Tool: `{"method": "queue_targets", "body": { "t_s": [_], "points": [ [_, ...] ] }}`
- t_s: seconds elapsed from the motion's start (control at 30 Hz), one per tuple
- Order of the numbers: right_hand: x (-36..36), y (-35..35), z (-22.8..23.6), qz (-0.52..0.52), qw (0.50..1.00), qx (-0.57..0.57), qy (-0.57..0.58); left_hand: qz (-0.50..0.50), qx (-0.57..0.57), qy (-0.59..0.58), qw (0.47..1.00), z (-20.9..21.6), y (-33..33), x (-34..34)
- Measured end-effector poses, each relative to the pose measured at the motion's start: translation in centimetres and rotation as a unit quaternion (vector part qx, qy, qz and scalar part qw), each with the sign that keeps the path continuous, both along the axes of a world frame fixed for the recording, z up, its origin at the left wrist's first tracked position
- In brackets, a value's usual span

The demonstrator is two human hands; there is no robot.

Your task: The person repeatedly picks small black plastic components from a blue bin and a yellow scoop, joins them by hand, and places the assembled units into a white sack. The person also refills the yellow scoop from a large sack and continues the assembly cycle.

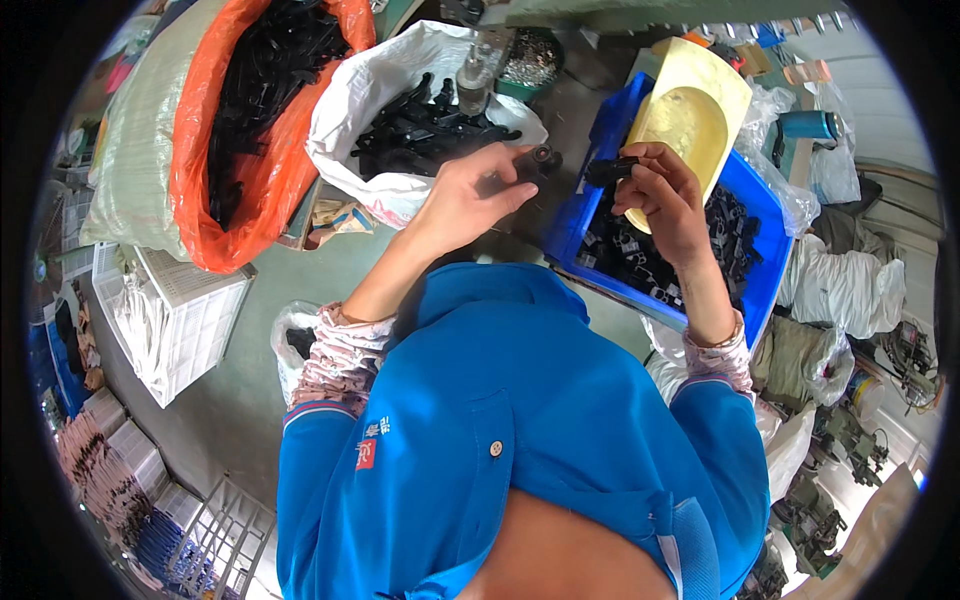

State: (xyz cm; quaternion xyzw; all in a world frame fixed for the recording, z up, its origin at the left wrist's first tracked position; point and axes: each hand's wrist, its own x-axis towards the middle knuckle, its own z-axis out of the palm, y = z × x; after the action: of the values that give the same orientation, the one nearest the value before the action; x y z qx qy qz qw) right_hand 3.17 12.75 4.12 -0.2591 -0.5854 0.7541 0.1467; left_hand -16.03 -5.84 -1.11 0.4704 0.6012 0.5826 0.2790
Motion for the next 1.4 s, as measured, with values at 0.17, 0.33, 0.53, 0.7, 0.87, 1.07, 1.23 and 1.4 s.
{"method": "queue_targets", "body": {
  "t_s": [0.17, 0.33, 0.53, 0.7, 0.87, 1.07, 1.23, 1.4],
  "points": [
    [-4.4, -1.9, -2.2, -0.031, 0.998, 0.049, 0.006, -0.004, -0.005, -0.031, 0.999, 0.4, -0.8, -2.2],
    [-8.0, -3.5, -2.3, -0.039, 0.994, 0.085, 0.051, -0.017, -0.012, -0.02, 1.0, 0.3, -1.2, -5.0],
    [-11.6, -3.4, -4.5, -0.138, 0.972, 0.19, 0.02, -0.01, -0.013, 0.011, 1.0, 0.8, -0.8, -6.9],
    [-13.3, -3.9, -6.6, -0.228, 0.942, 0.241, 0.056, -0.014, -0.017, 0.049, 0.999, 1.2, -0.7, -8.3],
    [-14.5, -4.4, -6.9, -0.258, 0.928, 0.246, 0.108, -0.014, -0.042, 0.108, 0.993, 1.3, -0.4, -9.6],
    [-15.7, -5.2, -7.0, -0.241, 0.925, 0.28, 0.088, -0.013, -0.014, 0.181, 0.983, 1.5, 0.3, -10.6],
    [-17.4, -6.1, -7.2, -0.276, 0.902, 0.315, 0.106, -0.011, -0.018, 0.255, 0.967, 3.2, 0.9, -12.1],
    [-19.3, -6.5, -7.4, -0.315, 0.881, 0.327, 0.131, -0.01, 0.008, 0.299, 0.954, 3.8, 1.8, -14.2]
  ]
}}
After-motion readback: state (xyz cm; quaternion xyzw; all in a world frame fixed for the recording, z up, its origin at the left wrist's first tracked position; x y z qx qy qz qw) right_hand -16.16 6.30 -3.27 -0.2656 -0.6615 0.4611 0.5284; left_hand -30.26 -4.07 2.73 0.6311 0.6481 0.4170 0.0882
